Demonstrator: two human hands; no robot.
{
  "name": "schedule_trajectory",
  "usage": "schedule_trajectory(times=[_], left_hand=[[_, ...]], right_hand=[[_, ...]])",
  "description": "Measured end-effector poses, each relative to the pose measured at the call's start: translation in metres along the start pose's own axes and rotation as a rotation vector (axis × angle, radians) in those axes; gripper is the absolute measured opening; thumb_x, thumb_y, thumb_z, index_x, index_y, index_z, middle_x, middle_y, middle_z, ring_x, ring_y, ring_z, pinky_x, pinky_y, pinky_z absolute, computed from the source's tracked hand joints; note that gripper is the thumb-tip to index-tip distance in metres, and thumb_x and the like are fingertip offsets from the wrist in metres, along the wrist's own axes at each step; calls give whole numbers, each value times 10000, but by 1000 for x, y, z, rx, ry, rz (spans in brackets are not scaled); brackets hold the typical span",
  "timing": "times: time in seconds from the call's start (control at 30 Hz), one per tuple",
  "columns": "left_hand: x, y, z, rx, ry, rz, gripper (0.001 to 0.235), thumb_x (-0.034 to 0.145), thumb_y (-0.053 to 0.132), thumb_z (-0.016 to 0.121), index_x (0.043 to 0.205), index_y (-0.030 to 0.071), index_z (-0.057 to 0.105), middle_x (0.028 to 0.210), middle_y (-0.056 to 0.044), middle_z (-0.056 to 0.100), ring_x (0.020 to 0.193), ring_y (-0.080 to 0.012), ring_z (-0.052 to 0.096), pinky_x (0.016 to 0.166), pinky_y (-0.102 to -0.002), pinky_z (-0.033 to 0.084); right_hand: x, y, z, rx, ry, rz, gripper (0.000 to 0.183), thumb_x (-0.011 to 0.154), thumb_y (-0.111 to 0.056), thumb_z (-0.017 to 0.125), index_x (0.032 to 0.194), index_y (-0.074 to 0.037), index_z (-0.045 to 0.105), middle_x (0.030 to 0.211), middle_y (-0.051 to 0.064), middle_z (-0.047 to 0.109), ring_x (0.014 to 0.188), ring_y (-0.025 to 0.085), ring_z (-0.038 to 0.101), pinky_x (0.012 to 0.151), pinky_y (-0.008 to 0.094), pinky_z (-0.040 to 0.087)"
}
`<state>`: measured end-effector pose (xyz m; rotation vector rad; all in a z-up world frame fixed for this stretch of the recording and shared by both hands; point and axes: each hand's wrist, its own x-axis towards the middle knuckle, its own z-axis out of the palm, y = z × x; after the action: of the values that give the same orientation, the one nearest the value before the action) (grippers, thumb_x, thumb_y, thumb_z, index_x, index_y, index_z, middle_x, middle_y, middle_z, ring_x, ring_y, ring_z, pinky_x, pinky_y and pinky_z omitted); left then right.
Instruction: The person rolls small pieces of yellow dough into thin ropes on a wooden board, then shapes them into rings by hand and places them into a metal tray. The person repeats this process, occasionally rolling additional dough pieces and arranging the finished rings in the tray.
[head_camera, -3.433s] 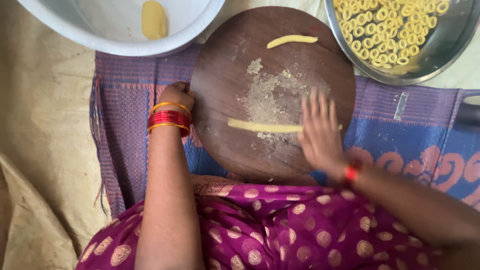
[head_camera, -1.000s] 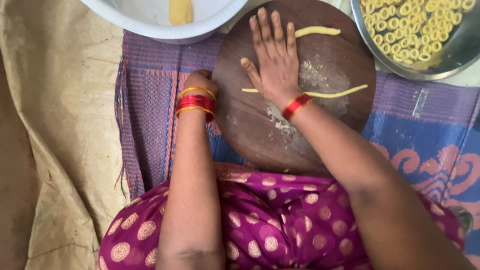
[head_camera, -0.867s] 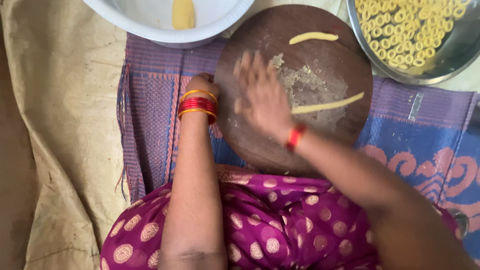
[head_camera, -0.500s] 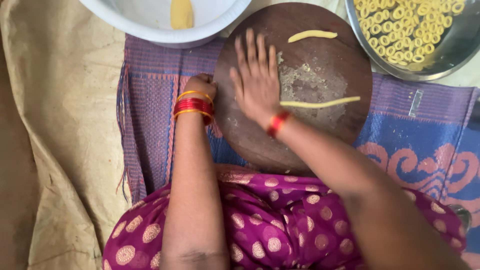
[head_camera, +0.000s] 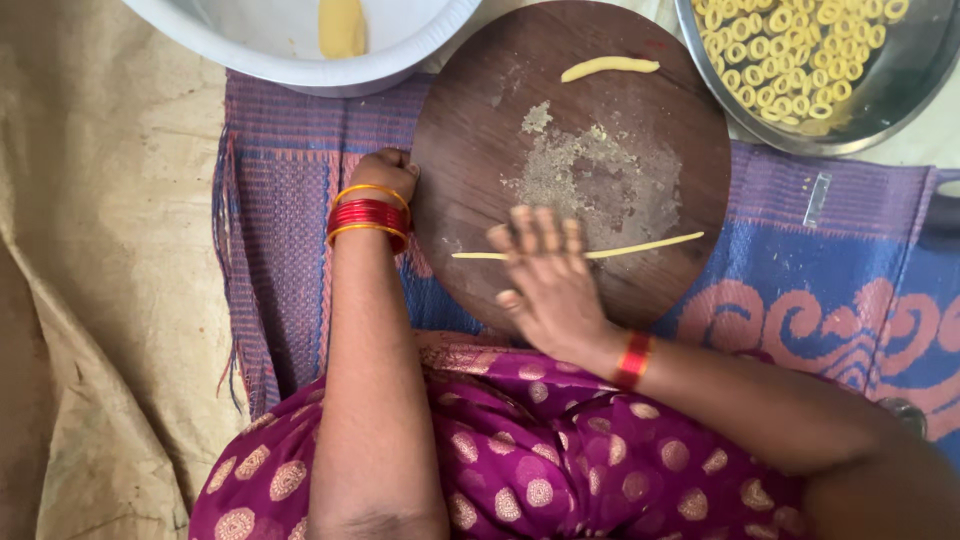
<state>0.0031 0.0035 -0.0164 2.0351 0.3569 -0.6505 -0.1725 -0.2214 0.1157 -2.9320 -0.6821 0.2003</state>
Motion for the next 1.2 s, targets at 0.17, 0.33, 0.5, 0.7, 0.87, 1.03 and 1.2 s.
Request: schedule_trajectory(times=[0.17,0.33,0.5,0.7,0.87,1.03,1.2], left_hand=[[3,6,0,106,35,58,273,897,236,711,1104,62,745,1062,-216,739,1014,-370,716,917,-417,541],[7,-5,4,66,75,102,298,874,229,706,1124,69,734,1091,-212,738,1026,-368,712,919,-413,543],[7,-1,2,158,44,86,283,905,240,706,1106,43,740,1071,-235,729,1023,-388,709,922,-429,541],[8,-1,3,60,40,69,296,901,235,677,1140,68,731,1064,-212,741,1008,-371,721,907,-415,551],[4,-2,-1,126,33,113,311,903,239,686,1155,60,728,1089,-228,727,1025,-377,711,914,-421,542],[6,0,-2,194,52,82,319,907,255,714,1145,44,724,1088,-246,715,1029,-396,698,927,-432,527],[5,-9,4,115,51,91,310,897,254,723,1130,50,728,1060,-223,733,999,-381,711,902,-420,543]], right_hand=[[63,29,-37,-277,-160,177,644,1084,-449,145,1670,-193,65,1722,168,5,1581,359,-12,1261,603,-23],[135,81,-46,-222,-22,269,668,1107,-498,169,1660,-134,87,1731,147,66,1597,357,86,1297,570,54],[53,38,-24,-35,53,14,757,1081,-544,125,1625,-20,89,1700,212,40,1581,394,65,1287,561,46],[25,22,-24,-60,-75,4,695,1054,-475,90,1630,-85,105,1701,172,23,1574,380,32,1246,575,-37],[142,82,-33,-119,41,312,707,1101,-504,99,1677,-95,90,1733,150,22,1608,348,34,1304,530,11],[102,40,-43,-244,-39,185,854,1066,-602,67,1654,11,147,1701,216,25,1563,400,53,1310,494,68],[19,-6,-18,-106,-77,-12,799,1050,-568,57,1618,-13,151,1685,224,62,1558,425,95,1260,560,107]])
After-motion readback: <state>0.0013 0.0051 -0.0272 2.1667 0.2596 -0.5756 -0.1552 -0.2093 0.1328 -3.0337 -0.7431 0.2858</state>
